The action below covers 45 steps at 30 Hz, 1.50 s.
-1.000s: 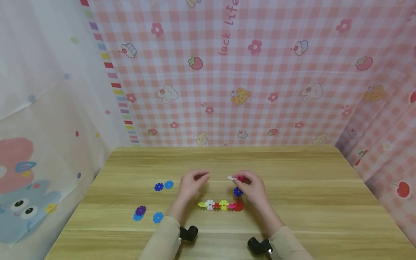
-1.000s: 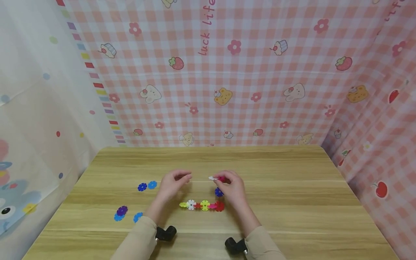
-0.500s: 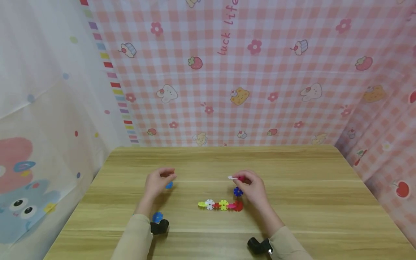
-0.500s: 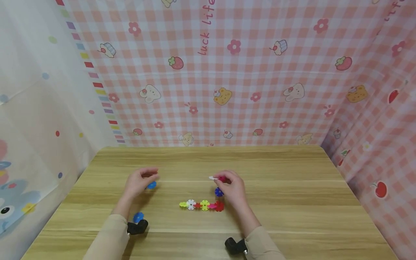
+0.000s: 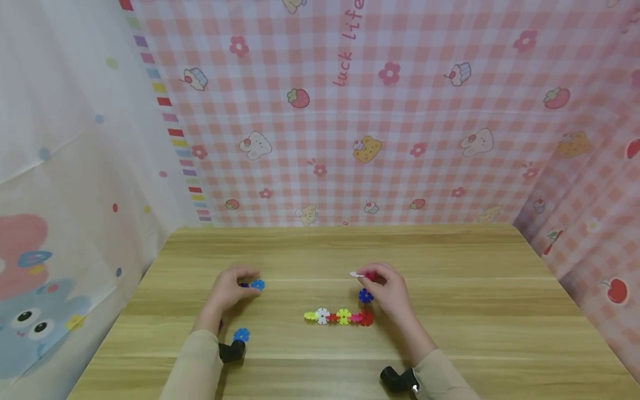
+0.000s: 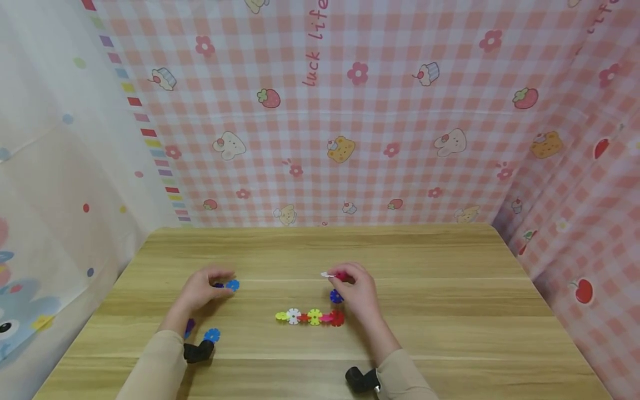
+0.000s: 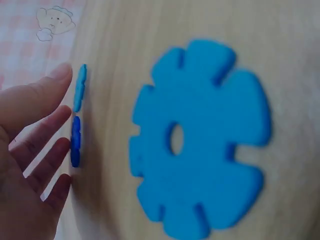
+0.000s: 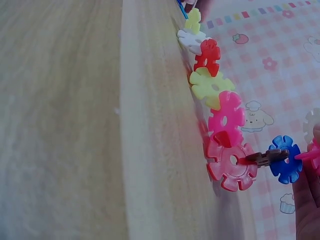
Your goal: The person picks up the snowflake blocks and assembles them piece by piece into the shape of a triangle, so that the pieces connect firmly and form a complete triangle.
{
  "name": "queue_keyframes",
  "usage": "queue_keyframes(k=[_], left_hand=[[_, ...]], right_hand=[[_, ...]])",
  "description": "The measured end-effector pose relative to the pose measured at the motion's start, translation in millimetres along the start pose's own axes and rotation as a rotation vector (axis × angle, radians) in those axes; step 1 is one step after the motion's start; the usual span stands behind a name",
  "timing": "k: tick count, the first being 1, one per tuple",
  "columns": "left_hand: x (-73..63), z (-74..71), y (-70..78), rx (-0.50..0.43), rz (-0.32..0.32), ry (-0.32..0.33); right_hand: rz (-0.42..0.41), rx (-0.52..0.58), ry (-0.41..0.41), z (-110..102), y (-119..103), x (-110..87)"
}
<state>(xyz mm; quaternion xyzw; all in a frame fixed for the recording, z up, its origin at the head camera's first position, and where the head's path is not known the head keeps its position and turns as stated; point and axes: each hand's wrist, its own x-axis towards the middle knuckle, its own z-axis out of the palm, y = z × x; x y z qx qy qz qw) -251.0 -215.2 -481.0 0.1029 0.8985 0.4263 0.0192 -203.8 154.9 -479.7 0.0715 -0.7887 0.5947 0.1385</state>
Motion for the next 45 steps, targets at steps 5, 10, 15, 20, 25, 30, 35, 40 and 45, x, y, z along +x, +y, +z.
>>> queue_keyframes(k=[5, 10, 15, 20, 25, 30, 35, 40, 45], left_hand=[[0.8, 0.3, -6.5, 0.079, 0.046, 0.009], [1.2, 1.4, -8.5, 0.134, 0.059, 0.019], [0.8, 3.6, -8.3, 0.138, 0.03, 0.016], [1.3, 4.3, -10.0, 0.143, 0.026, 0.02], [0.3, 3.0, -13.0, 0.136, 0.041, 0.026], [-1.6, 0.9, -12.9, 0.065, 0.007, 0.004], [0.5, 2.1, -4.0, -0.009, -0.028, 0.008], [5.5, 11.1, 16.0, -0.038, 0.018, 0.05], [6.7, 25.7, 47.4, -0.103, 0.061, 0.073]], right_hand=[[0.004, 0.001, 0.001, 0.5, 0.4, 0.1], [0.01, -0.016, 0.003, 1.1, 0.0, 0.3], [-0.012, -0.025, 0.012, 1.5, 0.9, -0.5], [-0.002, -0.027, 0.006, 1.2, 1.1, -1.1], [0.039, -0.008, -0.003, 2.1, 0.6, -1.1], [0.049, -0.024, -0.002, 3.0, 0.1, -1.3], [0.064, -0.029, -0.001, 3.0, -1.2, -1.2], [0.063, -0.038, 0.007, 3.1, -2.1, -1.5], [0.062, -0.027, 0.01, 3.6, -2.8, -0.9]])
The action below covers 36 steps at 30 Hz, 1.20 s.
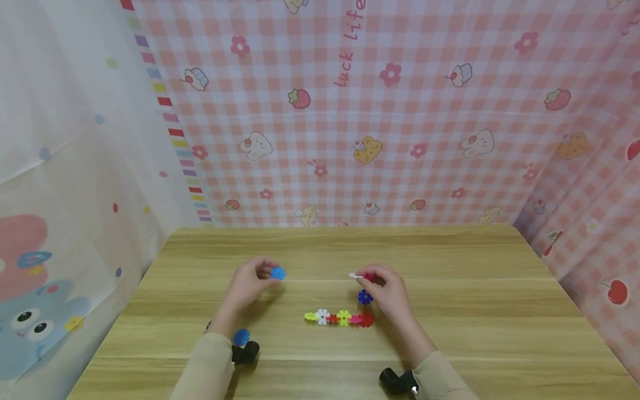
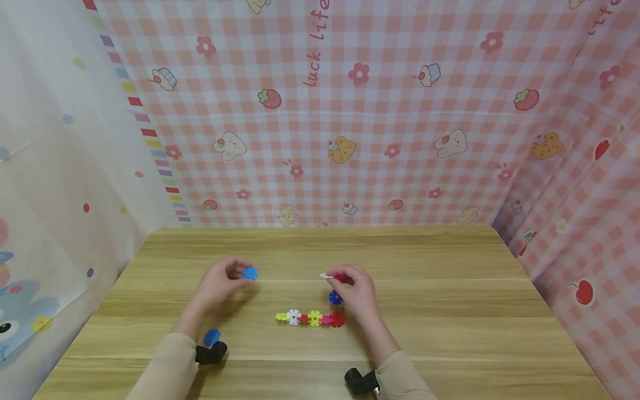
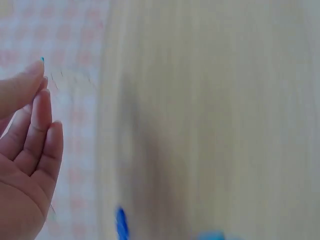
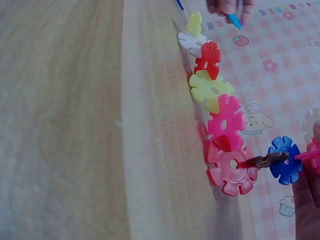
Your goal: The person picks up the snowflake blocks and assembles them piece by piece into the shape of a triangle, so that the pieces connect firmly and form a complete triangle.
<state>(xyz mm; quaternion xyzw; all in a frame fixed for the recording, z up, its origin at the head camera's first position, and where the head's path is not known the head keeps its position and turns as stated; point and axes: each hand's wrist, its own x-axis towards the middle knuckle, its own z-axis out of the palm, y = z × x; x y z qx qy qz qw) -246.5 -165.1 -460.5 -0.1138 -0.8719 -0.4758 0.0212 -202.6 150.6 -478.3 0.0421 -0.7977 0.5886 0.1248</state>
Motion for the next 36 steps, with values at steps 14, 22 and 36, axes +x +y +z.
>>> queue_keyframes(k=[14, 22, 36], left_hand=[[2.0, 62.3, 47.4, -0.218, 0.032, -0.078], [3.3, 88.2, 58.2, -0.264, 0.058, -0.091], [4.1, 102.0, 69.4, -0.22, 0.11, -0.064]], right_hand=[[0.01, 0.017, -0.02, -0.6, -0.9, -0.3], [0.018, 0.032, -0.015, 1.3, -2.6, 0.4], [-0.024, 0.066, -0.001, 2.8, -0.2, 0.2]])
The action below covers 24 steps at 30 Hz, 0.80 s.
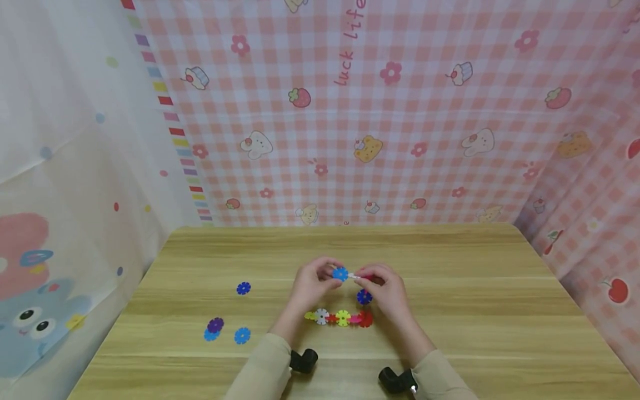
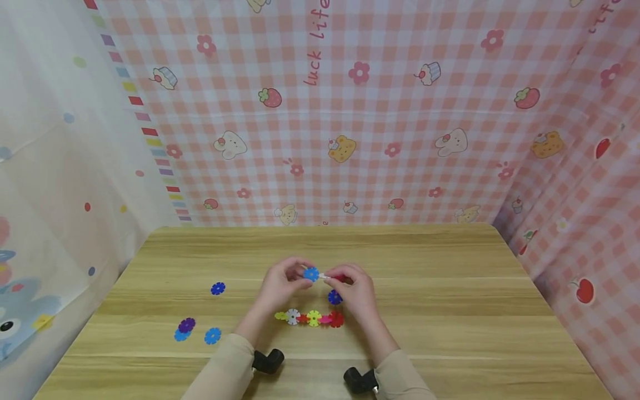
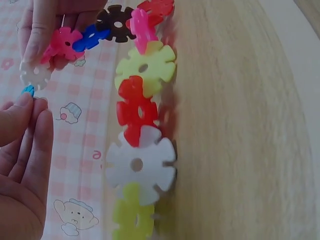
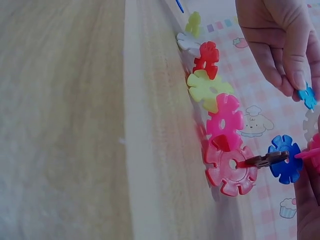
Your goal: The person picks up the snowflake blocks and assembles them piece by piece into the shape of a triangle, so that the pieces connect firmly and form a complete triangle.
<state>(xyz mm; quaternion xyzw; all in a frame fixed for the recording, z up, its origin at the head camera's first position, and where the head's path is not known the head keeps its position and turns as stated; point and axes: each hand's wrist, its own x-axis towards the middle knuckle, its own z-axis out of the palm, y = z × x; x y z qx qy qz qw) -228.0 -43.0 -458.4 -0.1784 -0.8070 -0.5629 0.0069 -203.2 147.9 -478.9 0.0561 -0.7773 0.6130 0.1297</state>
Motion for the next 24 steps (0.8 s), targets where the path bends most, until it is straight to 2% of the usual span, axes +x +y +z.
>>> queue_keyframes(k=[3, 10, 12, 17, 24], left_hand=[[1.1, 2.7, 0.2, -0.004, 0.012, 0.005], [1.0, 7.1, 4.5, 0.008, -0.009, 0.019], [0.6, 8.3, 4.5, 0.011, -0.006, 0.022], [0.3, 11.8, 4.4, 0.013, 0.005, 0.024], [0.6, 12.2, 5.7, 0.027, 0.016, -0.001]], right_hand=[[-0.003, -0.003, 0.004, 0.0, -0.7, -0.4], [-0.005, -0.005, 0.013, -0.8, -39.1, -10.1], [0.001, 0.002, 0.017, -0.5, -39.8, -10.3], [-0.012, 0.014, 0.023, 0.9, -35.4, -9.8], [-0.015, 0.018, 0.047, 2.4, -0.1, -2.8]])
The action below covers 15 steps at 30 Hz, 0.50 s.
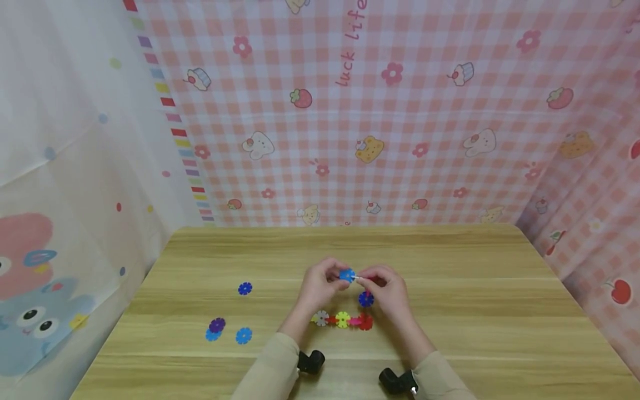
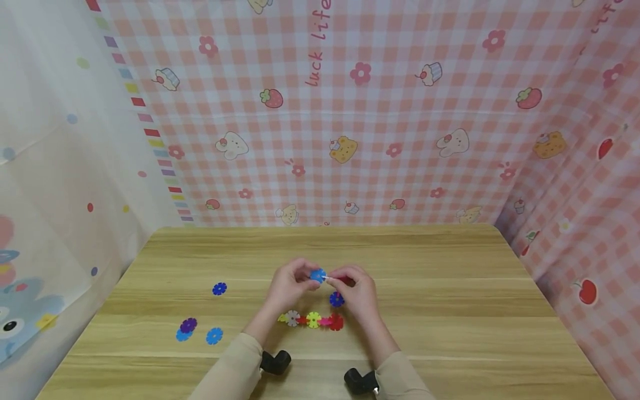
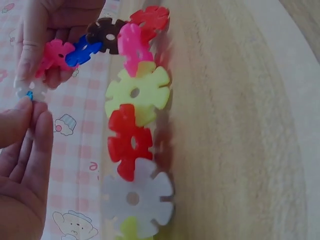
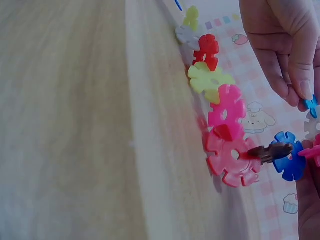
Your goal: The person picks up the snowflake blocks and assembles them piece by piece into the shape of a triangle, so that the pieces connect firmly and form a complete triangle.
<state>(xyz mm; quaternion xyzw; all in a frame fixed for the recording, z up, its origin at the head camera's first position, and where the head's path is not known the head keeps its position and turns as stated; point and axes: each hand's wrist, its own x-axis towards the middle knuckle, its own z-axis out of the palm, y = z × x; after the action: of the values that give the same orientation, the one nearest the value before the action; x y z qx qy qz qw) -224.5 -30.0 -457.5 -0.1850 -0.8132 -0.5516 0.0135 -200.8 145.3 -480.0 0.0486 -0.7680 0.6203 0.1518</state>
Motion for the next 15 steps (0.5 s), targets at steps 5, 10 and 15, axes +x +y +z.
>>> queue_keyframes(k=[5, 10, 15], left_hand=[[-0.1, -3.1, -1.0, -0.019, 0.003, -0.03], [-1.1, -5.8, -0.6, -0.04, -0.042, -0.007], [-1.6, -5.4, -0.5, -0.077, -0.09, 0.006]], right_hand=[[0.001, -0.016, -0.018, -3.5, 6.9, 0.4], [0.038, -0.125, -0.051, -4.8, 5.2, 1.9], [-0.127, -0.321, -0.11, -1.7, 3.7, 5.5]])
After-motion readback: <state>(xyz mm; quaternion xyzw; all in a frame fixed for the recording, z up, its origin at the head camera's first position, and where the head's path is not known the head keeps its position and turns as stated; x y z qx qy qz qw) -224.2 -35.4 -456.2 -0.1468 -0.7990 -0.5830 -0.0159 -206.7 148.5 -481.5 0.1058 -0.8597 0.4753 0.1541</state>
